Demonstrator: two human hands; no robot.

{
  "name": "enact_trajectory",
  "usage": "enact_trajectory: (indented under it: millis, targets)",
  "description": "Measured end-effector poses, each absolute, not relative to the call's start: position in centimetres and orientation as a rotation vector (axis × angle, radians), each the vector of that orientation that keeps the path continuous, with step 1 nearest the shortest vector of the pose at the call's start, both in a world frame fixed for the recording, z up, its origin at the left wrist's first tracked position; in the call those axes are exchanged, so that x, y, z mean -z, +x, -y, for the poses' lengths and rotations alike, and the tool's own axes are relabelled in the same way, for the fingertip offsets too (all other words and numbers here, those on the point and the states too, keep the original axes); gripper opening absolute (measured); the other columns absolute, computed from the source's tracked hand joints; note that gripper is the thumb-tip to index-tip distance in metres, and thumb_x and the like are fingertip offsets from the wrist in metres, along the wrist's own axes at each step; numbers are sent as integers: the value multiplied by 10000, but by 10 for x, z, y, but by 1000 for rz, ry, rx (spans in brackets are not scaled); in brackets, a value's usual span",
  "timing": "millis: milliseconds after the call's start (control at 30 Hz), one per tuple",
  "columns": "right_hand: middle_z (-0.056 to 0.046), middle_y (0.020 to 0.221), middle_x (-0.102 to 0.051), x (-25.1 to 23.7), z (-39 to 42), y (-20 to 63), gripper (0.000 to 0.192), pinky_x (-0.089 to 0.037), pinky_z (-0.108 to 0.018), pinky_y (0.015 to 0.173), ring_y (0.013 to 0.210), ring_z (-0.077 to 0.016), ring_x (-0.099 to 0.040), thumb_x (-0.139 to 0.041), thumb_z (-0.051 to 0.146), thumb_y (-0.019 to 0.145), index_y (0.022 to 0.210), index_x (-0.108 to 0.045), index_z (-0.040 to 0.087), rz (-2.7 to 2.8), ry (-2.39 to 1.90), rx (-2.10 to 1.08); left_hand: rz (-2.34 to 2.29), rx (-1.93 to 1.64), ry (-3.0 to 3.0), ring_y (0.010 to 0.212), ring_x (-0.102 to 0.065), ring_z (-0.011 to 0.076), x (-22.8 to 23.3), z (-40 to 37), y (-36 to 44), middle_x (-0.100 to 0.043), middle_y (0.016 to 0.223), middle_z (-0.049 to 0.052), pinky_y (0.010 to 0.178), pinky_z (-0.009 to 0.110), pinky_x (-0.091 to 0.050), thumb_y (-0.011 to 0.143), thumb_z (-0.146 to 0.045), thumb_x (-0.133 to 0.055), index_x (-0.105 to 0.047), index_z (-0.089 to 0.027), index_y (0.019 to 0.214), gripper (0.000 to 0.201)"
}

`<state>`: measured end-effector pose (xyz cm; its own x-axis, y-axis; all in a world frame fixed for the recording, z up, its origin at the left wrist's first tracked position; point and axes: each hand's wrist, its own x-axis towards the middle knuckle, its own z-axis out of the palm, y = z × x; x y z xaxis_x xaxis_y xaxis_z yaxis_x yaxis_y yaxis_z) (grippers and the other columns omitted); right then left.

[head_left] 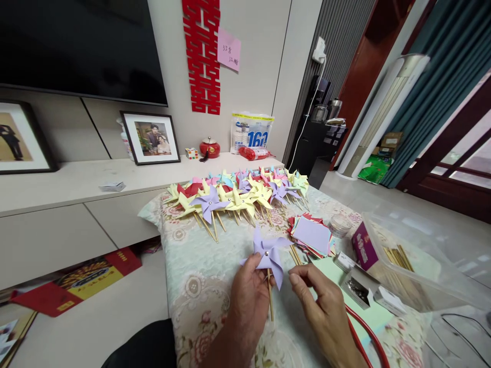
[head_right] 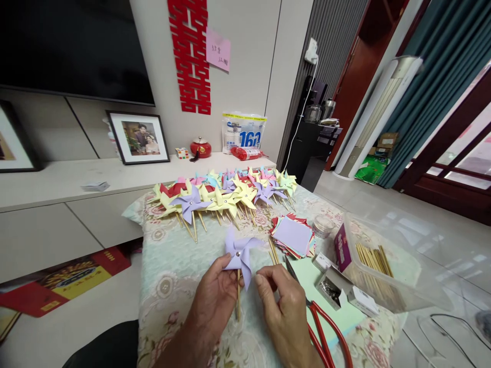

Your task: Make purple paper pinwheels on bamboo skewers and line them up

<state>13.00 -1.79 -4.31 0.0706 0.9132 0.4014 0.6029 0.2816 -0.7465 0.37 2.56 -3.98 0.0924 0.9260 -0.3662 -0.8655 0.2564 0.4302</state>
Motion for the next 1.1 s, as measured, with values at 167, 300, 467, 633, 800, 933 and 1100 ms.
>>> enact_trajectory:
  millis: [167,300,467,633,800,933,1100]
  targets:
    - [27,639,-536,45,16,122,328,-370,-239,572,616,-145,-487,-559,440,925,710,-607,197,1630,-1505,-959,-571,-1375,90,639,-590,141,33,-28,0,-683,767,29,543,245,-448,723,-264,-699,-633,-161,820,156]
    - [51,602,-474,54,14,117,284,-364,-219,517,547,-117,-450,-629,442,857,754,-632,178,1504,-1381,-1311,-528,-1385,94,631,-574,142,35,-27,-1,-647,715,17,589,262,-469,739,-235,-668,-628,-156,815,117]
    - [49,598,-519,68,10,118,273,-368,-206,487,495,-98,-467,-684,420,803,730,-597,171,1421,-1329,-1387,-537,-1347,79,606,-552,145,42,-27,-1,-612,670,14,588,273,-456,742,-198,-637,-605,-157,756,54]
    - [60,580,-490,68,9,120,282,-350,-209,494,491,-97,-440,-649,426,814,706,-541,189,1433,-1342,-1335,-552,-1299,64,709,-604,186,42,-27,-2,-642,757,45,653,297,-465,790,-258,-605,-605,-173,811,87]
    - [45,609,-478,48,6,136,283,-387,-235,531,553,-131,-464,-591,437,843,690,-544,204,1412,-1418,-1050,-714,-1235,185,942,-621,227,45,-26,-4,-669,1143,112,762,333,-458,855,-411,-554,-644,-170,1041,317]
    - [37,568,-509,19,-15,168,289,-371,-252,541,551,-149,-480,-581,442,835,662,-577,211,1455,-1548,-737,-865,-1162,250,892,-610,215,52,-23,-5,-665,1165,133,747,317,-438,742,-321,-662,-650,-139,1089,392]
    - [13,658,-626,-8,-77,207,245,-421,-261,578,638,-170,-600,-519,354,877,707,-608,202,1581,-1844,-373,-877,-1102,289,822,-612,200,59,-23,-5,-686,1101,131,695,300,-432,608,-317,-778,-669,-130,1022,467]
